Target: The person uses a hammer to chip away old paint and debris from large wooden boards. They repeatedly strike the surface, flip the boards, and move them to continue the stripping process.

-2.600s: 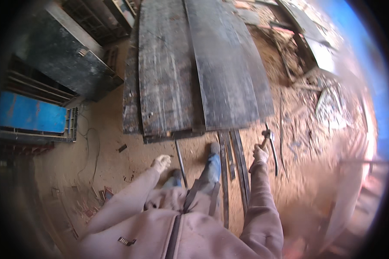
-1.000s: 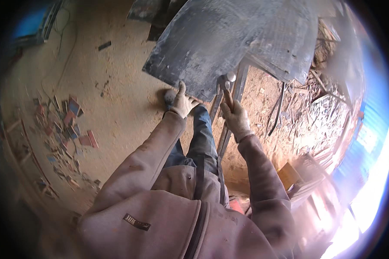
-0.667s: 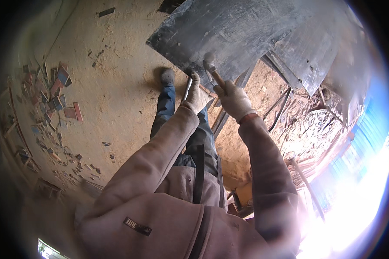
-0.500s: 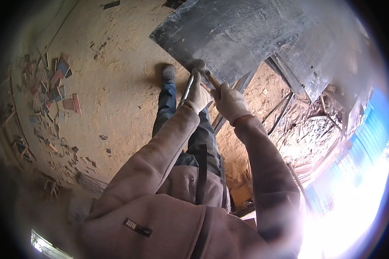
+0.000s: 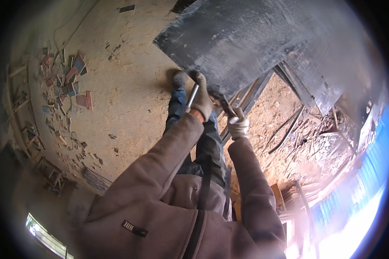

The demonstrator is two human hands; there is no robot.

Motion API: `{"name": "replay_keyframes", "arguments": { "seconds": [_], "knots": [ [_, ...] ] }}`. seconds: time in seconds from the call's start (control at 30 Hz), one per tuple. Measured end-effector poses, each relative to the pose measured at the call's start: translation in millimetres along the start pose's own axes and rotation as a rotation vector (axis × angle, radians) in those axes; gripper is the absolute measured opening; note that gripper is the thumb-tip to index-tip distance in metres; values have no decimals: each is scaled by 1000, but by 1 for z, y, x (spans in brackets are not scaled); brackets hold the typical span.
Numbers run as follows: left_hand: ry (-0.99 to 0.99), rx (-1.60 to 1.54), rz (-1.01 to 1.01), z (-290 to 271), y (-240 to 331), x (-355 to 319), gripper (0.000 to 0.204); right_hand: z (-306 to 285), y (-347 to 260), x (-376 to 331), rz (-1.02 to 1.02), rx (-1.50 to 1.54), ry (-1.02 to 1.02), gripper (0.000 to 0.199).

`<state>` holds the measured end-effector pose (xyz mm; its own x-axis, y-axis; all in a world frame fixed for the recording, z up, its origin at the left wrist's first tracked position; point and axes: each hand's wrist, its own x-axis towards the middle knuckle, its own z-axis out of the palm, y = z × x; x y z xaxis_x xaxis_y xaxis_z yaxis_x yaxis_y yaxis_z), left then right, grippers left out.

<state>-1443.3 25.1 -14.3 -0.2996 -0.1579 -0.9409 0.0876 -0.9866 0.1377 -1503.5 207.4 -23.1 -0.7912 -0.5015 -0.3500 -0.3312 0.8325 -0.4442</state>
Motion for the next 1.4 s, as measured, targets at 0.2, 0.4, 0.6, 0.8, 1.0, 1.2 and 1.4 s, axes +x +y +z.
{"name": "replay_keyframes", "arguments": {
  "seconds": [0.2, 0.4, 0.6, 0.8, 1.0, 1.2, 1.4],
  "knots": [
    [83, -69, -60, -6, 5, 0, 112, -95, -80, 15, -179, 132, -19, 24],
    [-239, -174, 39, -29, -9, 17, 109, -171, -105, -7, 201, 709, -567, 27],
    [-101, -132, 25, -22, -6, 10, 103, -155, -90, -31, -174, -44, -329, 27],
    [-110, -152, -78, -27, 0, 5, 123, -148, -103, -25, -255, -185, -321, 30],
    [-111, -132, -38, -22, -9, -13, 114, -147, -92, -38, -141, 125, -324, 32],
    [-112, 37, -3, -16, 6, -12, 106, -134, -73, -43, -243, 105, -232, 28],
    [59, 375, 301, -32, -14, 3, 95, -138, -73, -42, -203, -155, -271, 35]
  ]
}}
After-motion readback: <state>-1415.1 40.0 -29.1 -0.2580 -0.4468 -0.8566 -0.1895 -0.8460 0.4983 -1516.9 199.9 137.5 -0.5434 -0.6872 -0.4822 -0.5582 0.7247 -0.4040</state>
